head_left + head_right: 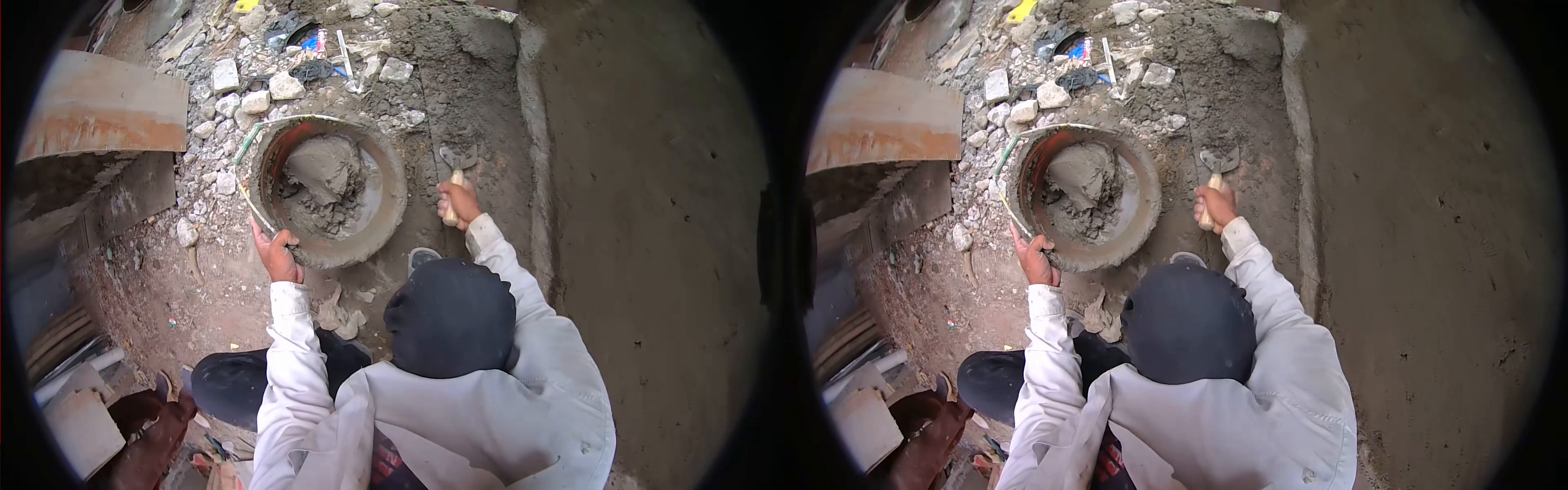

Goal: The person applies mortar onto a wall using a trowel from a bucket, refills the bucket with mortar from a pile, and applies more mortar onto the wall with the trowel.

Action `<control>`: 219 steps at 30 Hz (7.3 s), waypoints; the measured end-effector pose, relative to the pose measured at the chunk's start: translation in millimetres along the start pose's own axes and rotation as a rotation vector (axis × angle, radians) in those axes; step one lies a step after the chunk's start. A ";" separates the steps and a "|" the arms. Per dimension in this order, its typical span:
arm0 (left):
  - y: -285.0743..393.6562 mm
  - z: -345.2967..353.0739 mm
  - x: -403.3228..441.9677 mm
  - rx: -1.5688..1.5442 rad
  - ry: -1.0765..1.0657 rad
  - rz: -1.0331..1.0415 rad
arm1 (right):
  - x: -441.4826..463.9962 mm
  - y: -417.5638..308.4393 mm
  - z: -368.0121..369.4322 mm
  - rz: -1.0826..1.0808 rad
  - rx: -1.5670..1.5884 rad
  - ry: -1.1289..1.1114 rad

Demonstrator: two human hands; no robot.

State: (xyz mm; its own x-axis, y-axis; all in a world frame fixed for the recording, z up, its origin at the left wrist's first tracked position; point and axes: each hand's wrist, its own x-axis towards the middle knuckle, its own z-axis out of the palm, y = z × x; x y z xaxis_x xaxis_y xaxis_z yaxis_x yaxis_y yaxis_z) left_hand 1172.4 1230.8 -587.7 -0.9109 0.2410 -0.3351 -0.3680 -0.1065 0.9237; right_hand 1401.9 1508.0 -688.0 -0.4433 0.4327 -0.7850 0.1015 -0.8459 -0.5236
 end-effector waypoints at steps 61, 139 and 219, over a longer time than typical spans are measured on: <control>4.2 12.1 -4.3 0.016 0.023 0.028 | 42.7 -78.5 81.9 -0.644 -0.705 -0.160; 12.9 15.6 -66.6 -0.230 0.071 0.070 | -118.5 -86.8 204.5 -0.667 -2.483 -0.711; 2.9 -7.9 -51.2 -0.126 -0.063 0.056 | -114.0 -34.9 177.8 -0.395 -2.166 -0.630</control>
State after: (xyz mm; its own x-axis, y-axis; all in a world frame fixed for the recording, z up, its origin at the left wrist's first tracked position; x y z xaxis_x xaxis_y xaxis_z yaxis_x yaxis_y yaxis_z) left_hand 1216.6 1210.5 -569.4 -0.9186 0.2913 -0.2672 -0.3407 -0.2408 0.9088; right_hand 1290.5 1432.8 -521.4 -0.7606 -0.0474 -0.6475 0.2601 0.8916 -0.3708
